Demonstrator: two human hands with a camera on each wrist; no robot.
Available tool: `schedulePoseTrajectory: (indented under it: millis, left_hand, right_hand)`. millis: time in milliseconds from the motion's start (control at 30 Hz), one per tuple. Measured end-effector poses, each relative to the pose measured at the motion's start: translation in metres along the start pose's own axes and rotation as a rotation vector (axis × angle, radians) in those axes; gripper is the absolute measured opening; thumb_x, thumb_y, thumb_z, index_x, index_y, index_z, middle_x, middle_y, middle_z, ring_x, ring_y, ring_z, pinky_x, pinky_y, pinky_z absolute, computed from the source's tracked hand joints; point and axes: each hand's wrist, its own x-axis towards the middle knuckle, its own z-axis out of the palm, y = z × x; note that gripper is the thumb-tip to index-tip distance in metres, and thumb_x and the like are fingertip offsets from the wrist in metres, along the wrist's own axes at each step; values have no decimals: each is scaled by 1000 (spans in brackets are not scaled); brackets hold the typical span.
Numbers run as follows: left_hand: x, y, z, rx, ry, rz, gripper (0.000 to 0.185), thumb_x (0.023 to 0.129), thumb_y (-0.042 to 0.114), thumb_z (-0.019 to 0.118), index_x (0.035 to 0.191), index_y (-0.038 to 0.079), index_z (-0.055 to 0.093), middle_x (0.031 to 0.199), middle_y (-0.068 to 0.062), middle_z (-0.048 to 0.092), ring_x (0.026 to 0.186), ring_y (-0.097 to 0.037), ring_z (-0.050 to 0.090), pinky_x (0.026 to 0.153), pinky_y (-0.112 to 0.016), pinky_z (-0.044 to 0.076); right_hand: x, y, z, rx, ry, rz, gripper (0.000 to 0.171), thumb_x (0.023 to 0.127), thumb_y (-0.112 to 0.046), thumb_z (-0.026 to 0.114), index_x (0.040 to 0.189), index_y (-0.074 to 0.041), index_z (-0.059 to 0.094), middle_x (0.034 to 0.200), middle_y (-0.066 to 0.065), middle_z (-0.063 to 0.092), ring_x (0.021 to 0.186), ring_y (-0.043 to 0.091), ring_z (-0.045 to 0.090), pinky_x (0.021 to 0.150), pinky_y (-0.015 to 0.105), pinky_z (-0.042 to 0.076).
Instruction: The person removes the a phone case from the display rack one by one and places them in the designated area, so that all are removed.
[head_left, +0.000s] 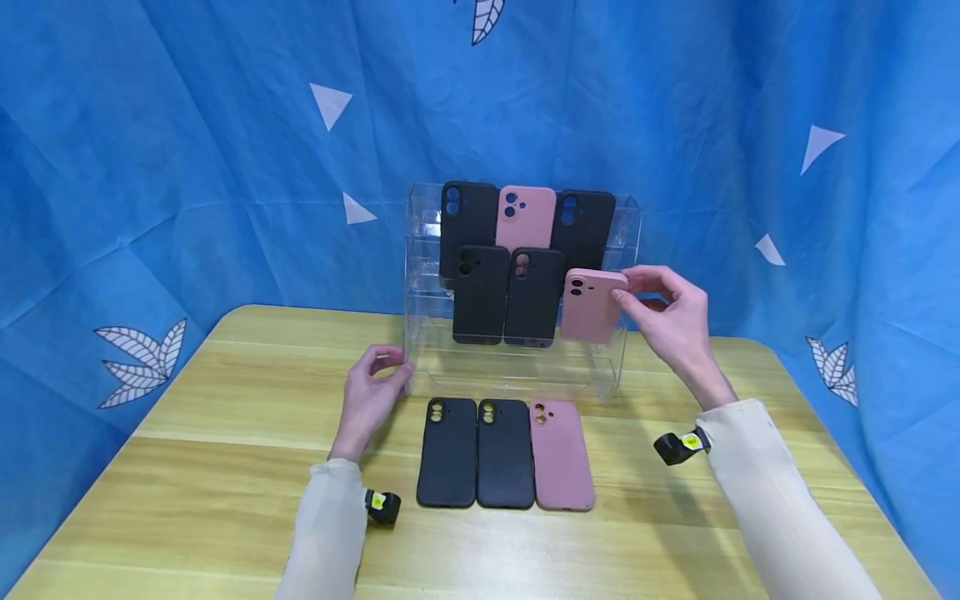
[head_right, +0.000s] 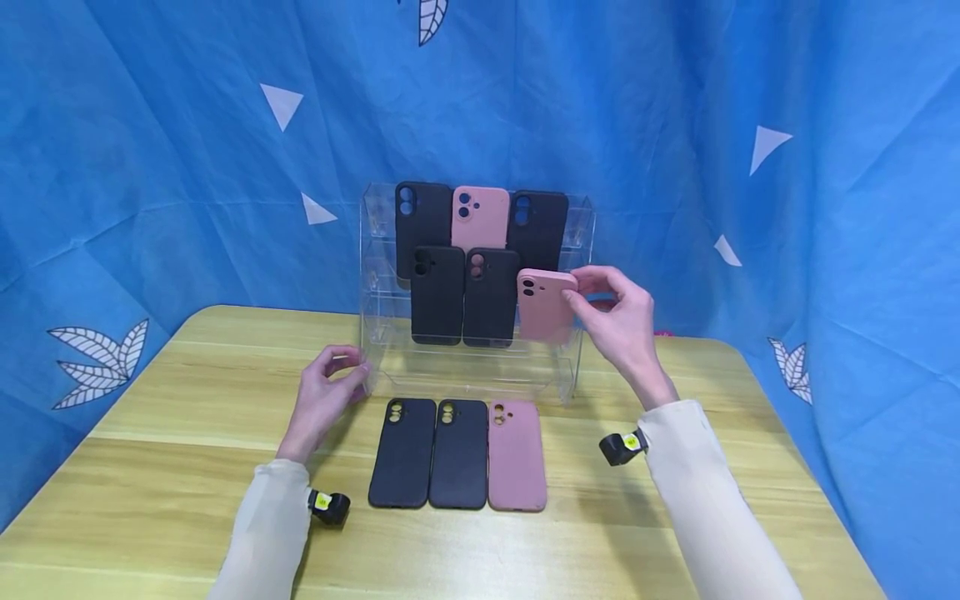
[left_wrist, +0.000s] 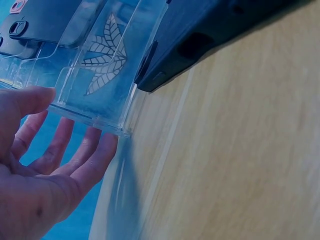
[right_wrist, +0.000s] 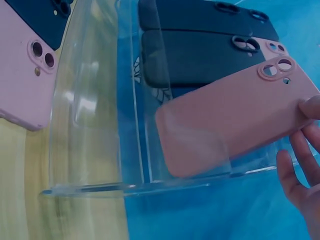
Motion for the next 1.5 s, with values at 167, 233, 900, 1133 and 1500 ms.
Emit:
schedulePoseTrajectory:
  millis: [167,233,900,1133,1500]
  left_hand:
    - [-1,0,0,6,2,4,30,96,16,70,124,8,62,130,-18,65,107,-34,71,82,-34,62]
    - [-1,0,0,3,1,3,30,96,16,70,124,8,62,130,-18,65,106,-33,71,81,-33,62]
    - [-2,-1,1,5,1,-5,29,97,16,70,124,9,61,129,-16,65,104,-32,72,86,-40,63]
    - [-1,-2,2,4,7,2,28,96,14,70,123,8,62,128,-17,66,102,-32,72,83,-38,63]
    - [1,-3,1,-4,4,10,28,96,13,70,123,7,62,128,-18,65,103,-34,72,84,-38,64]
  right_hand:
    - [-1,-10,-1,22,14,-59,29,90,-8,78,118,-5,72,96,-21,68,91,0,66,78,9,55]
    - [-1,-14,-1,37,23,-88,28,89,-7,78,116,-4,73,96,-20,69,91,1,67,78,10,56]
    - [-10,-51,-17,69,29,-220,31,88,4,75,117,6,65,96,-18,71,87,0,71,84,10,56]
    - [-21,-50,-22,64,-4,-184,32,88,8,73,118,6,64,95,-18,70,86,-2,71,82,10,56]
    - [-43,-30,-32,15,-58,-143,31,90,5,73,120,5,66,92,-23,70,80,-6,70,70,10,58]
